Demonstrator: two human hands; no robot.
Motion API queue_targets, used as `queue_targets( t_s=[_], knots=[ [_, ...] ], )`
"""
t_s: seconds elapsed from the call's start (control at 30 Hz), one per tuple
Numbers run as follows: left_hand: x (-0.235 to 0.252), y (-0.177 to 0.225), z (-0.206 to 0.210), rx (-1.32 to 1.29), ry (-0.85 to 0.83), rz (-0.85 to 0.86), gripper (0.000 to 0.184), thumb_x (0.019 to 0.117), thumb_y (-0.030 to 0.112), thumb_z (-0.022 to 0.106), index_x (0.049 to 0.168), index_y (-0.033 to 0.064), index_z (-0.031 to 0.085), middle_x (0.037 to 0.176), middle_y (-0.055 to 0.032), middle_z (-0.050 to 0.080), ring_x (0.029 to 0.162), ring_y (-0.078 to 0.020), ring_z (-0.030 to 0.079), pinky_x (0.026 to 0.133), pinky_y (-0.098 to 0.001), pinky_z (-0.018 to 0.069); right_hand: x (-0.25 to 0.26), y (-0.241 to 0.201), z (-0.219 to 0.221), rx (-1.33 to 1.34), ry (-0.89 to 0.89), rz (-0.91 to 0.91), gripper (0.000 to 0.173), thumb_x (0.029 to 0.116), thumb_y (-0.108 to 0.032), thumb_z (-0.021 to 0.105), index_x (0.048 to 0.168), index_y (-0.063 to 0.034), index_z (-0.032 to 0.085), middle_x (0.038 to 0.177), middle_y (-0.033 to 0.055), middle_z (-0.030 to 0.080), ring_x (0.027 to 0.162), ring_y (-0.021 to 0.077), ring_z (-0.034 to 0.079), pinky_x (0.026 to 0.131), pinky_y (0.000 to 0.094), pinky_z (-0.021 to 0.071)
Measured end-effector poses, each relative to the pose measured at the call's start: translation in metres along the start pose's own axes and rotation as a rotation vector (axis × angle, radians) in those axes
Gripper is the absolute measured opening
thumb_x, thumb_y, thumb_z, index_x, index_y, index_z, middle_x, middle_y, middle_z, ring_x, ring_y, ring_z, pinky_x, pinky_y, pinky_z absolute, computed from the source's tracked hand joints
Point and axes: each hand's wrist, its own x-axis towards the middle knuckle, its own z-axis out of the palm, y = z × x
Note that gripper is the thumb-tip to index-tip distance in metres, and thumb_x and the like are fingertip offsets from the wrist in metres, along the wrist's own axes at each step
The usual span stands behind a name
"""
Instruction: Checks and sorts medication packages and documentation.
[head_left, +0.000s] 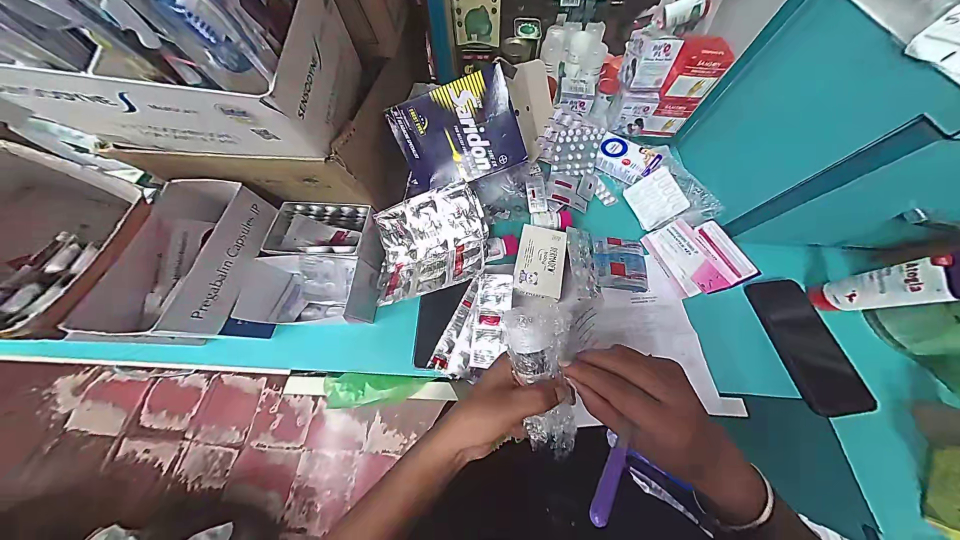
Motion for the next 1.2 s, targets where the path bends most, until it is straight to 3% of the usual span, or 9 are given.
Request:
queue_targets(
  t_s=[0.23, 0.5, 0.7, 0.77, 0.87, 0.97, 1.03, 1.1, 1.2],
  knots=[
    [0.000, -0.002, -0.006, -0.018, -0.059, -0.037, 0.039, 0.0836, -0.001, 0.074, 0.117, 0.0163, 0.063, 0.103, 0.0083, 0.075, 0.091, -0.0028, 0.071, 0.081, -0.0234, 0.0594, -0.002, 0.002, 0.000, -0.185, -0.055, -0.184, 0.017, 0.1013, -0.010, 0.060, 0.113, -0.0042, 0.070, 0.096, 0.0096, 0.072, 0.068, 0.0162, 0.060, 0.059, 0.0240, 0.0487],
    [0.000, 0.008, -0.010, 0.329, 0.001, 0.127, 0.046, 0.0819, -0.002, 0.077, 0.124, 0.0031, 0.060, 0.109, 0.0030, 0.073, 0.102, -0.0054, 0.070, 0.093, -0.0275, 0.0584, 0.011, 0.007, 0.004, -0.233, -0.082, -0.291, 0.014, 0.1017, -0.011, 0.058, 0.104, -0.0034, 0.070, 0.092, 0.0098, 0.072, 0.068, 0.0174, 0.063, 0.059, 0.0249, 0.0503],
    [-0.004, 0.015, -0.030, 0.495, -0.220, 0.167, 0.039, 0.0822, 0.002, 0.078, 0.119, 0.0035, 0.064, 0.107, 0.0055, 0.073, 0.101, 0.0006, 0.068, 0.092, -0.0236, 0.0581, 0.020, 0.016, -0.008, 0.519, -0.261, -0.084, 0.019, 0.0982, -0.022, 0.059, 0.091, -0.0046, 0.056, 0.093, 0.0090, 0.066, 0.085, 0.0084, 0.065, 0.072, 0.0152, 0.0525],
    [-0.005, 0.020, -0.040, 0.673, -0.310, 0.184, 0.038, 0.0794, 0.008, 0.080, 0.115, 0.0016, 0.067, 0.103, 0.0010, 0.074, 0.097, -0.0017, 0.069, 0.088, -0.0256, 0.0587, 0.027, 0.017, -0.028, 0.731, -0.508, -0.029, 0.031, 0.1013, -0.029, 0.055, 0.085, -0.0032, 0.059, 0.078, 0.0073, 0.061, 0.071, 0.0080, 0.059, 0.063, 0.0188, 0.0488],
    [-0.008, 0.025, -0.040, 0.968, -0.568, 0.158, 0.042, 0.0744, 0.017, 0.081, 0.111, -0.0004, 0.067, 0.094, -0.0114, 0.072, 0.088, -0.0203, 0.070, 0.078, -0.0455, 0.0579, 0.035, 0.021, -0.046, 0.966, -0.842, -0.011, 0.035, 0.1053, -0.024, 0.048, 0.094, 0.0006, 0.071, 0.065, 0.0055, 0.061, 0.055, 0.0034, 0.053, 0.052, 0.0186, 0.0431],
    [-0.003, 0.026, -0.031, 1.062, -0.811, 0.099, 0.041, 0.0741, 0.016, 0.081, 0.108, -0.0022, 0.068, 0.087, -0.0169, 0.070, 0.081, -0.0307, 0.069, 0.071, -0.0542, 0.0546, 0.025, 0.021, -0.048, 1.407, -0.710, 0.153, 0.034, 0.1075, -0.030, 0.049, 0.105, -0.0057, 0.074, 0.060, -0.0056, 0.056, 0.047, -0.0054, 0.044, 0.045, 0.0112, 0.0366],
    [-0.001, 0.021, -0.038, 0.905, -0.772, 0.242, 0.044, 0.0735, 0.018, 0.082, 0.110, -0.0028, 0.067, 0.090, -0.0126, 0.071, 0.083, -0.0212, 0.070, 0.074, -0.0425, 0.0570, 0.024, 0.019, -0.039, 1.487, -0.470, 0.304, 0.025, 0.1053, -0.023, 0.054, 0.119, -0.0143, 0.072, 0.068, -0.0090, 0.066, 0.053, -0.0077, 0.055, 0.049, 0.0093, 0.0471],
    [-0.003, 0.014, -0.052, 0.501, -0.675, 0.389, 0.047, 0.0852, 0.025, 0.079, 0.124, 0.0043, 0.063, 0.112, -0.0012, 0.071, 0.104, -0.0050, 0.066, 0.092, -0.0253, 0.0554, 0.028, 0.018, -0.024, 1.103, -0.280, 0.369, 0.031, 0.1036, -0.025, 0.060, 0.131, -0.0142, 0.070, 0.079, -0.0092, 0.073, 0.063, -0.0100, 0.060, 0.058, 0.0074, 0.0495],
    [-0.003, 0.005, -0.048, -0.140, -0.508, 0.493, 0.043, 0.0877, 0.038, 0.078, 0.122, 0.0147, 0.068, 0.105, 0.0035, 0.071, 0.100, -0.0087, 0.067, 0.092, -0.0317, 0.0542, 0.016, 0.016, 0.002, 0.680, -0.076, 0.462, 0.043, 0.0868, -0.037, 0.080, 0.121, -0.0118, 0.074, 0.096, -0.0090, 0.078, 0.073, -0.0109, 0.063, 0.061, 0.0070, 0.0487]
  ],
)
